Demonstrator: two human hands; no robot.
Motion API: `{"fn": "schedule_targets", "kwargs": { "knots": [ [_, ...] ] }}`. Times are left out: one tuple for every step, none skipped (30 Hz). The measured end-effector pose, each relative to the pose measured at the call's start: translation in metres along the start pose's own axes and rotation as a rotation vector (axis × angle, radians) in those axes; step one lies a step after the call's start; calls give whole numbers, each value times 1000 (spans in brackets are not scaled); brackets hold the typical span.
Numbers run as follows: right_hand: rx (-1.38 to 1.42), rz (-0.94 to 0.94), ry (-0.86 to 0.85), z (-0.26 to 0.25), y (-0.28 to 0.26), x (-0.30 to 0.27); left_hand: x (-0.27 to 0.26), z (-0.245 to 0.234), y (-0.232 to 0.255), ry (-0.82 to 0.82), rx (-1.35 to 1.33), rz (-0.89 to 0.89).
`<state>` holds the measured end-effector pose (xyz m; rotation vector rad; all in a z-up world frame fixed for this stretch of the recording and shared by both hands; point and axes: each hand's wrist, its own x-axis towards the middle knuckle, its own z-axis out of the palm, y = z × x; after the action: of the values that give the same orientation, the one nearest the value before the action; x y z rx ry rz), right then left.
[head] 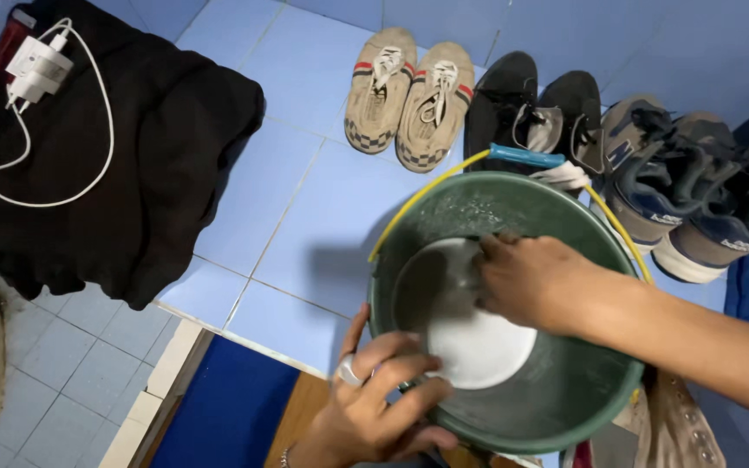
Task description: The person cleans a shoe by hand using a large paintbrush to apply liquid from a bucket and a white handheld brush to scrub the interior and exterior surfaces.
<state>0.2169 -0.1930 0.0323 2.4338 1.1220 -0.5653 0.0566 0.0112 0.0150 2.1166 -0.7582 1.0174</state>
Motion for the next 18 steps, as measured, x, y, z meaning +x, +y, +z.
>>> {"fn": "schedule_targets", "kwargs": {
  "knots": [
    [-32,-54,11,6,1,3,-2,0,-1,1,-28,-11],
    [-64,-109,23,11,2,6,-3,1,-1,3,-56,-21],
    [-69,-109,21,7,1,5,-4,2,-2,8,-56,-22],
    [-45,-138,23,3,0,4,-5,3,-3,20,-76,-35],
    [-18,-166,26,0,-1,3,-6,4,-3,30,-97,-47],
    [-20,-164,24,0,2,4,-8,7,-5,33,-99,-47],
    [13,-187,-19,2,3,4,-10,9,-5,50,-101,-45],
    [46,-210,-62,3,4,4,-12,11,-5,67,-103,-43],
    [48,-210,-63,-4,2,2,-11,10,-5,66,-104,-44],
    [101,-210,-153,-11,-1,0,-11,8,-5,46,-117,-51],
    [151,-213,-242,-18,-3,-1,-11,6,-4,29,-127,-60],
    [150,-216,-242,-23,-7,-1,-11,8,-4,29,-125,-62],
    [163,-181,-287,-28,-10,-1,-11,9,-5,60,-99,-39],
    [176,-145,-331,-34,-13,-1,-11,10,-5,91,-74,-16],
    [173,-150,-329,-34,-15,-2,-10,9,-4,92,-68,-18],
    [184,-137,-337,-34,-16,-3,-9,8,-3,91,-82,-20],
    [194,-122,-343,-35,-17,-4,-8,7,-3,91,-97,-20],
    [190,-126,-341,-29,-18,-4,-7,7,-2,93,-91,-21]
  ]
}}
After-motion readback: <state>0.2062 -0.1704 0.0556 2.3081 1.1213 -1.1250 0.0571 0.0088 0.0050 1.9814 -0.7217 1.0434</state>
